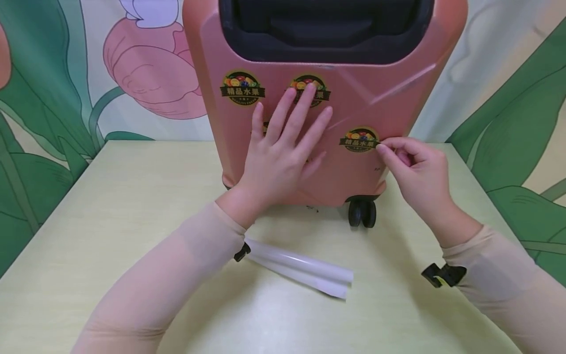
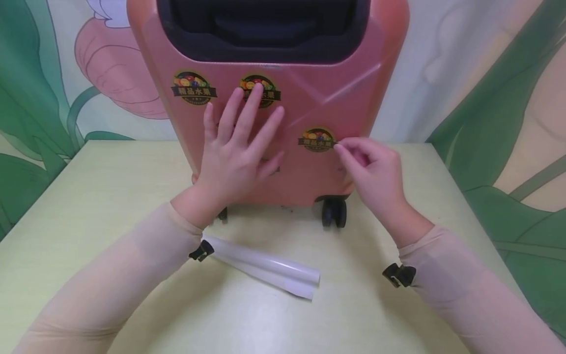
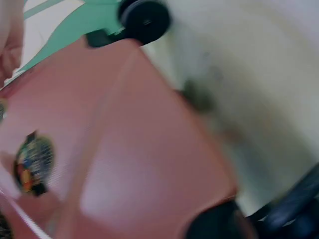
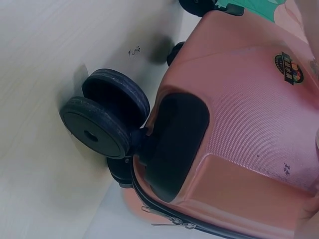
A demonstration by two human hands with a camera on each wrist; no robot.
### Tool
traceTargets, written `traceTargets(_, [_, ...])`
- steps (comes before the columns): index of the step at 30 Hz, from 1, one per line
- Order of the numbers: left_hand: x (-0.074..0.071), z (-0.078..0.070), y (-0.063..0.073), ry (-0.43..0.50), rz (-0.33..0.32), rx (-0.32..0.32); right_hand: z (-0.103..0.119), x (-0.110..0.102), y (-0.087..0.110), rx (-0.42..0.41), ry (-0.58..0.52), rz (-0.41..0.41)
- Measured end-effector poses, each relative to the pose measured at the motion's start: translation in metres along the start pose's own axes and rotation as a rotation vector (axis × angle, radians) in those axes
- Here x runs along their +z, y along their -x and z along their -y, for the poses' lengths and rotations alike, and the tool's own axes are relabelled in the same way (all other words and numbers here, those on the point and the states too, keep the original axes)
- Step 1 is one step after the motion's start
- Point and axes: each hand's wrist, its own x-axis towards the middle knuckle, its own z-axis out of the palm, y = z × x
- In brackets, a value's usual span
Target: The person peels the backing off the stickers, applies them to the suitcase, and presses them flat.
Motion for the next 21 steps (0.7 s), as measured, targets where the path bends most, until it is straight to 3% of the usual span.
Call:
traceTargets(5, [-0.008, 0.006, -0.028, -0.001, 0.059, -0.069, 0.000, 0.001, 0.000, 0.006, 0.005, -0.012])
traceTargets(10, [-0.012, 0.008, -0.048, -0.016, 0.120, -0.065, 0.000, 0.002, 0.000, -0.010, -0.002, -0.015])
traceTargets(15, [-0.013, 0.006, -0.055, -0.028, 0.159, -0.049, 0.001, 0.003, 0.000, -0.019, 0.015, -0.016])
traceTargets(21, [-0.011, 0.003, -0.055, -0.042, 0.144, -0.028, 0.001, 0.000, 0.001, -0.032, 0.047, -0.020])
